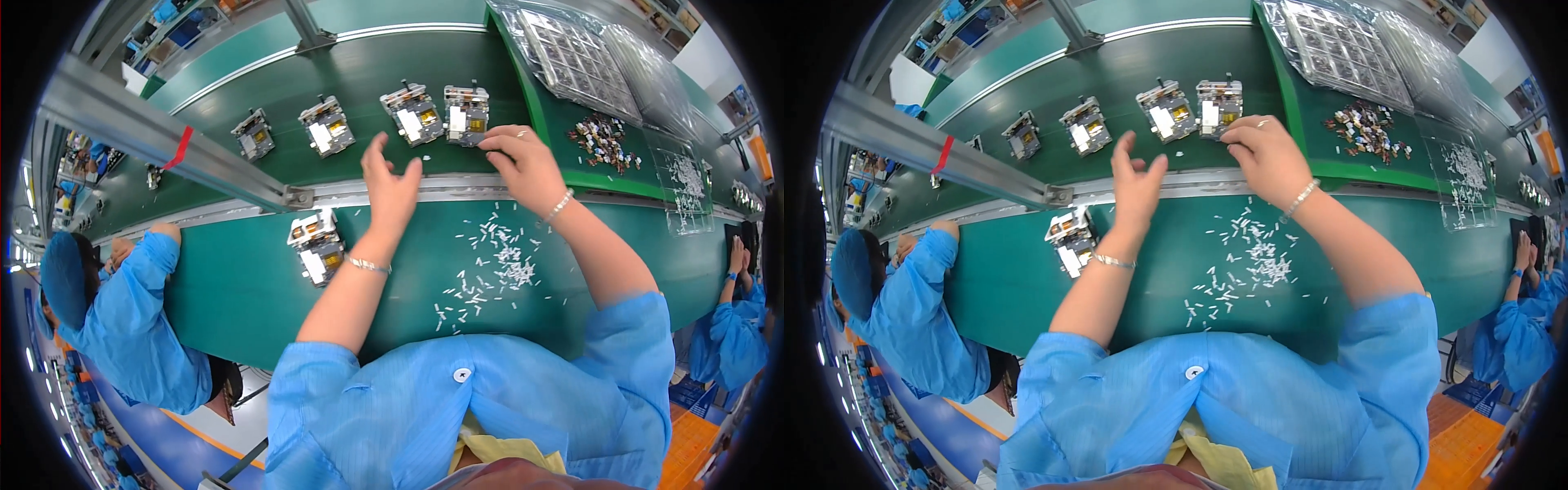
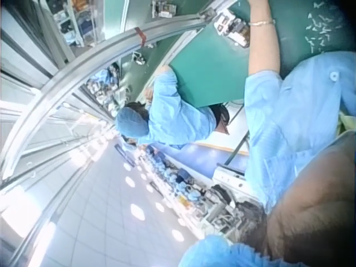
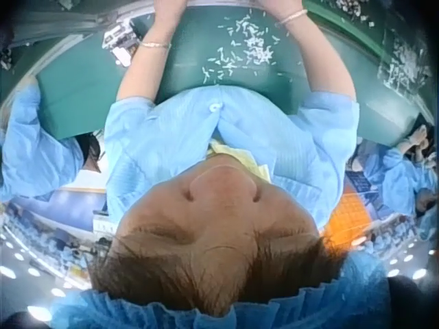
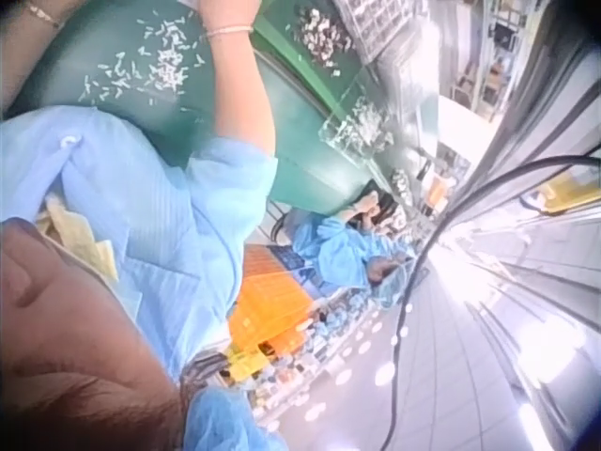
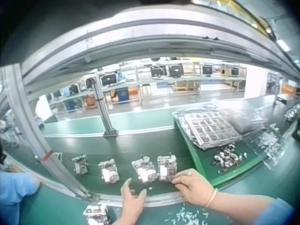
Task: The person assembles electronic components onto a circuit board by hand, taking the components from a plastic tray and placing them on the circuit board as it moves along a conveyor belt.
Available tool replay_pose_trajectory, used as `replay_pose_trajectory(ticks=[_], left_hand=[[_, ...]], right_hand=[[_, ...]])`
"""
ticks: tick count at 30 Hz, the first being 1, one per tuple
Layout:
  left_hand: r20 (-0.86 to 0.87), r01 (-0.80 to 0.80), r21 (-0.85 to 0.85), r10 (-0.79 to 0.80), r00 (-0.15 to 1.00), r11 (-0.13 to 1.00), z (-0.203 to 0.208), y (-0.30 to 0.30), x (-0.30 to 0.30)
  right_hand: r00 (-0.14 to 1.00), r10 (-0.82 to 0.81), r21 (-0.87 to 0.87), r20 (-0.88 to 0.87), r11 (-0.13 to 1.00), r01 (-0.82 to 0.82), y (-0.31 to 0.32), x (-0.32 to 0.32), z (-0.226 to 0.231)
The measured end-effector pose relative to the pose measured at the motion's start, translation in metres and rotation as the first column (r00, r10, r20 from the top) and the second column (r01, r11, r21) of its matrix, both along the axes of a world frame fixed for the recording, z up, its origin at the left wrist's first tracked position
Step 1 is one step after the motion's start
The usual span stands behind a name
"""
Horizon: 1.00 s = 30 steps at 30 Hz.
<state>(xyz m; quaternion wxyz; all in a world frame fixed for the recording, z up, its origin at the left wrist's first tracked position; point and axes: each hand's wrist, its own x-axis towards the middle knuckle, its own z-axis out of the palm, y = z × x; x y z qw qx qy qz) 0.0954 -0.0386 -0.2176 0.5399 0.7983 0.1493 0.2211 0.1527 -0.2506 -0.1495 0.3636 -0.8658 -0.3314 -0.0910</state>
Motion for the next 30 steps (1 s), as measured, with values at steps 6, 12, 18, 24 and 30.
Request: replay_pose_trajectory(ticks=[6, 12, 18, 24, 30], left_hand=[[-0.186, 0.022, 0.281, 0.032, 0.982, 0.959, 0.006, 0.015, 0.104], [-0.087, 0.051, -0.299, -0.081, 0.993, 0.953, 0.001, 0.027, 0.101], [-0.116, 0.129, -0.315, -0.173, 0.978, 0.940, 0.048, 0.016, 0.004], [-0.266, 0.402, -0.002, -0.388, 0.882, 0.916, 0.027, 0.002, -0.090], [0.127, 0.282, 0.313, -0.334, 0.934, 0.907, 0.054, -0.026, -0.117]], right_hand=[[0.887, -0.359, -0.134, 0.291, 0.902, 0.409, -0.087, 0.047, 0.013], [0.909, -0.227, -0.330, 0.349, 0.878, 0.346, -0.108, 0.059, 0.007], [0.952, -0.209, -0.078, 0.223, 0.970, 0.231, -0.122, 0.055, 0.007], [0.973, -0.228, 0.078, -0.028, 0.970, 0.230, -0.115, 0.019, 0.017], [0.830, 0.259, 0.292, -0.494, 0.949, -0.123, -0.038, -0.091, 0.014]])
